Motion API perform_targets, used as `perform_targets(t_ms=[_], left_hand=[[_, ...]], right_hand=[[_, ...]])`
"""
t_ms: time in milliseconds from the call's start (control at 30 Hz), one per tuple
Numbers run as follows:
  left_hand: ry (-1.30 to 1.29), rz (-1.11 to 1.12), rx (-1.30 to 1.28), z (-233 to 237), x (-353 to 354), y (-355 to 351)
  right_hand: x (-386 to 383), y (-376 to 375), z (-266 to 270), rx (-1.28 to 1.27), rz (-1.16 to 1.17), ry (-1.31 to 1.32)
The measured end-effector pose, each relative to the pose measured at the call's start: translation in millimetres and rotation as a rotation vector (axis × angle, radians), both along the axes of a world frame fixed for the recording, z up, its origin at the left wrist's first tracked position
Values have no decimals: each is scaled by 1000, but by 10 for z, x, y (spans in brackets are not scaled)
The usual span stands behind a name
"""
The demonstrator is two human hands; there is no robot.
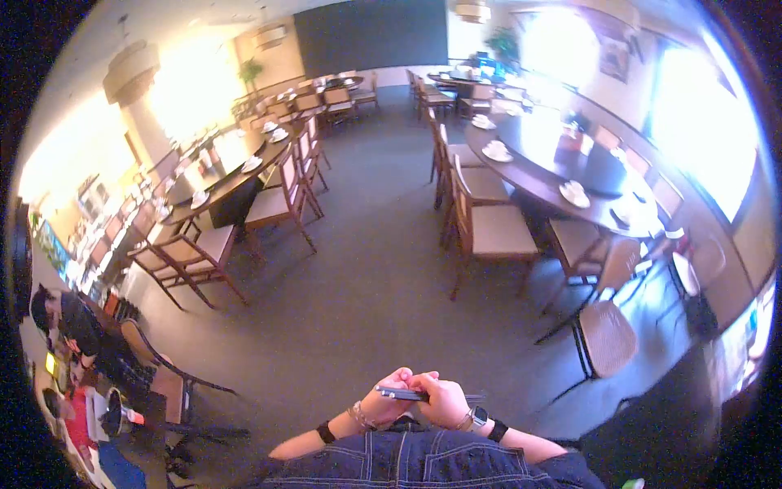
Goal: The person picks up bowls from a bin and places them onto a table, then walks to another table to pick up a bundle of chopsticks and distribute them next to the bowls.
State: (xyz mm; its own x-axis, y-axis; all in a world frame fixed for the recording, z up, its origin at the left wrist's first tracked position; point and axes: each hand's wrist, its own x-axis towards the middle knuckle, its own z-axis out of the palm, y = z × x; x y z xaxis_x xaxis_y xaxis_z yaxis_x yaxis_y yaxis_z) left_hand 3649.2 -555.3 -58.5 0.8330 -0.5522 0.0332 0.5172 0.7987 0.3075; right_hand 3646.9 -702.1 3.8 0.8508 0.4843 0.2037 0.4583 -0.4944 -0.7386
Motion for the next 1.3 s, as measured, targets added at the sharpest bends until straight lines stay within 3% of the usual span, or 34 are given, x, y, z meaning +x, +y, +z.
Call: perform_targets(t_ms=[133,167,233,333,467,600,733,967,1300], left_hand=[[30,-73,46,139,1271,358],[135,-26,207,197,1526,394],[178,-12,236,294,2056,507],[220,13,255,131,2975,733],[203,116,251,-203,4346,1109],[193,133,344,126,5563,1628],[218,263,373,288,6579,2124],[146,450,595,-6,8615,3200],[-51,233,816,195,11840,4344]], right_hand=[[1215,307,215,22,-74,35],[1486,356,146,78,-93,53],[2032,483,191,89,-111,128],[2957,714,33,95,-123,221],[4407,1089,-187,95,44,125],[5915,1537,56,11,247,32],[7104,2106,141,14,286,34],[9195,3153,-204,-18,229,-53],[12150,4177,107,9,45,2]])
